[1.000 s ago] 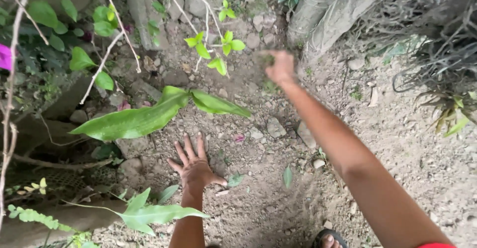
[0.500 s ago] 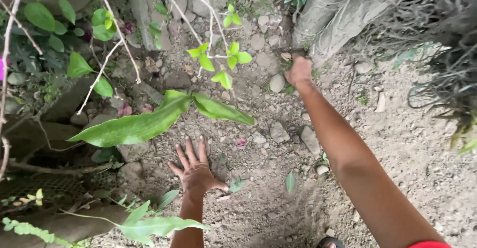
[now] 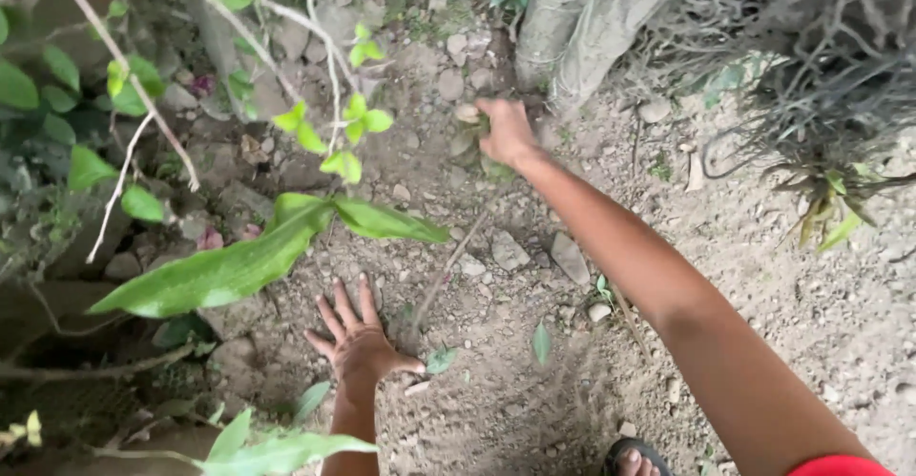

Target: Pulling weeds and clearing debris from a garden bed by hand.

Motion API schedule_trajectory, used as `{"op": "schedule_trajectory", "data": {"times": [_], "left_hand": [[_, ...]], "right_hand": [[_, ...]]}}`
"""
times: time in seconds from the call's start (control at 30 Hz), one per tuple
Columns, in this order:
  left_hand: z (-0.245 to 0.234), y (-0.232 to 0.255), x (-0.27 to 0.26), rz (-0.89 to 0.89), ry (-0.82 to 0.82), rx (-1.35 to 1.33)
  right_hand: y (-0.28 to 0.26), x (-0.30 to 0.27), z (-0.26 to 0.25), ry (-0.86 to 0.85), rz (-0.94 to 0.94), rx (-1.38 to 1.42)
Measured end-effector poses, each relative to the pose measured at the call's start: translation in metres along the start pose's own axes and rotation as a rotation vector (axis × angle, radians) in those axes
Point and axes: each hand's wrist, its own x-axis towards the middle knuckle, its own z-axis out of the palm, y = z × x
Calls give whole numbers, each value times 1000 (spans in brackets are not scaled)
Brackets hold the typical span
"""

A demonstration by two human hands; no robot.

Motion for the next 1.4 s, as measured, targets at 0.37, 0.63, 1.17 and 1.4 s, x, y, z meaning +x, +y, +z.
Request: {"op": "schedule_trajectory", "data": {"times": [0.37,0.63,1.17,1.4], "left_hand": [[8,-1,14,-2,22,8],[5,0,10,-20,3,27],[5,1,9,-23,-17,32],[7,0,14,-28,-35,29]], "right_hand": [[1,7,-2,92,195,-240],[29,28,3,147,223,-176],[-62,-36,-48,28,227,-89],[-3,8,7,125,168,-325]]}}
